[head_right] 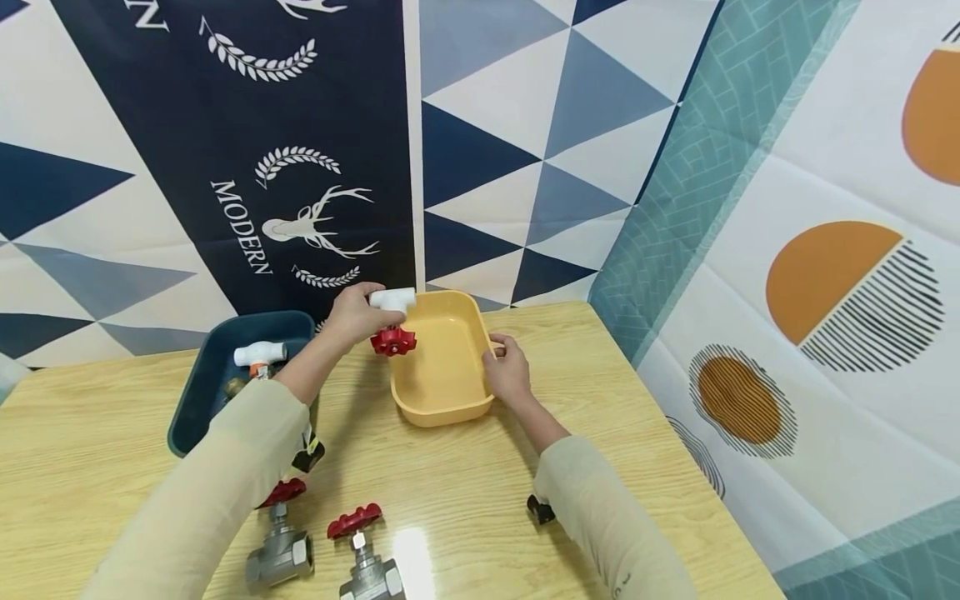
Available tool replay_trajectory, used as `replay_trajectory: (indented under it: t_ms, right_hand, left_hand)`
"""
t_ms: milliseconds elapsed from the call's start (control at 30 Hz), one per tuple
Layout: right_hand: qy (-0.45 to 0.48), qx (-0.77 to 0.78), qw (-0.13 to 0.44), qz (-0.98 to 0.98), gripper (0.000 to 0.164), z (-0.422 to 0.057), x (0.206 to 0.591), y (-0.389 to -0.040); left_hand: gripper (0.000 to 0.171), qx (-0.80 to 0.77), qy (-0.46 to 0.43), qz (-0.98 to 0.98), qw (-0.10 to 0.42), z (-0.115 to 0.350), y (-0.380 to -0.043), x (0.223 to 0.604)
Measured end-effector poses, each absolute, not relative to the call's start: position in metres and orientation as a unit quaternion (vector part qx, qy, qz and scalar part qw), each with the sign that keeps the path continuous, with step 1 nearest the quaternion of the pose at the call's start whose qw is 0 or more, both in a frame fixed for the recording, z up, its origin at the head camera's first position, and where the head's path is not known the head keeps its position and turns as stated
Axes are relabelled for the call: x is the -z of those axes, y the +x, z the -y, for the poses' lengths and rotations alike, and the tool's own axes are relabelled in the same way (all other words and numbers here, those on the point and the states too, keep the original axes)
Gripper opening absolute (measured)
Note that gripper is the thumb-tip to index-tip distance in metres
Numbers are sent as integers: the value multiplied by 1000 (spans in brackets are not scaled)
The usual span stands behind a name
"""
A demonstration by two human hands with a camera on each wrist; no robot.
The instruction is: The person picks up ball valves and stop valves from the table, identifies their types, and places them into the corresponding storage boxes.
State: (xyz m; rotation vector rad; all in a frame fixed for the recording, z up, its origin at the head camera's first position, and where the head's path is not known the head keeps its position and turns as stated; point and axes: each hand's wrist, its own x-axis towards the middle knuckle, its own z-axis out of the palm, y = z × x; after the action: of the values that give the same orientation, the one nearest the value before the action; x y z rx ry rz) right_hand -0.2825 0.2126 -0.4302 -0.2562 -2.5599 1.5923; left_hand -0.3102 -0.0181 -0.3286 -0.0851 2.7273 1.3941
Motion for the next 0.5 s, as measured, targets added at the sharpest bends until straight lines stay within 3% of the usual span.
replay_trajectory:
  t_ms: [500]
  right_hand:
    - [-87, -526, 60, 844, 38, -212, 428, -279]
  left_hand:
    - [65, -458, -24, -888, 34, 12, -313, 332]
